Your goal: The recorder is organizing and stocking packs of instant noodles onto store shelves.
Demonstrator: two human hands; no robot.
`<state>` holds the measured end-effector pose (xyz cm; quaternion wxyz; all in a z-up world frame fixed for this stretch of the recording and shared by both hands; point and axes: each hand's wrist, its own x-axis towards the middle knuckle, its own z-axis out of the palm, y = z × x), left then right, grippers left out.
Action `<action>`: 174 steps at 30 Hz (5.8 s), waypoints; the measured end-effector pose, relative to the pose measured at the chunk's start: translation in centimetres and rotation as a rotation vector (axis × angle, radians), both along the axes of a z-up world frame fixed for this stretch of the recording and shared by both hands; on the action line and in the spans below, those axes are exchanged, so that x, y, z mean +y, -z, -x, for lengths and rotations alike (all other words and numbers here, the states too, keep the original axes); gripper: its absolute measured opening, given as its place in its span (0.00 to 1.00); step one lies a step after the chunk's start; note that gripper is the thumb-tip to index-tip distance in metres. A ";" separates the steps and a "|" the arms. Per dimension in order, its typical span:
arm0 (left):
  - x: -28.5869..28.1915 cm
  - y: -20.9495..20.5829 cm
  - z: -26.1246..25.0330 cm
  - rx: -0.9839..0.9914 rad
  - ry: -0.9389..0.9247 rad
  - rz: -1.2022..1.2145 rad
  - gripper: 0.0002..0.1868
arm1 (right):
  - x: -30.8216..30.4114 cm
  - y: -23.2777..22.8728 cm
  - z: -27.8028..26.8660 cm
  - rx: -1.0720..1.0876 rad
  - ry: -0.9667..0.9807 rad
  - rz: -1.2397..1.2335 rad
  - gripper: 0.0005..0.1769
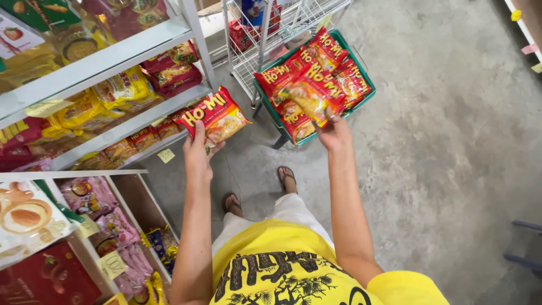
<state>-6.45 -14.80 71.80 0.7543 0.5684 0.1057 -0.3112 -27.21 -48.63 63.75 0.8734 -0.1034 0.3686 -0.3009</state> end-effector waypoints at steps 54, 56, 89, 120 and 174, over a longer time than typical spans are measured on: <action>-15.6 14.1 7.5 -0.075 -0.001 -0.109 0.16 | -19.3 -7.3 5.5 0.148 -0.128 0.475 0.08; -16.0 16.0 7.9 -0.060 0.012 -0.099 0.16 | -20.3 -5.9 6.1 0.156 -0.107 0.468 0.08; -33.6 22.6 9.2 -0.242 0.181 -0.934 0.31 | -39.8 -7.1 5.8 0.172 -0.213 0.435 0.04; -30.1 24.6 6.4 -0.400 0.190 -0.888 0.20 | -28.0 1.1 2.4 0.169 -0.535 0.410 0.05; -27.4 25.0 17.0 -0.201 0.045 -0.393 0.21 | -31.2 6.2 5.6 0.897 -0.765 1.238 0.28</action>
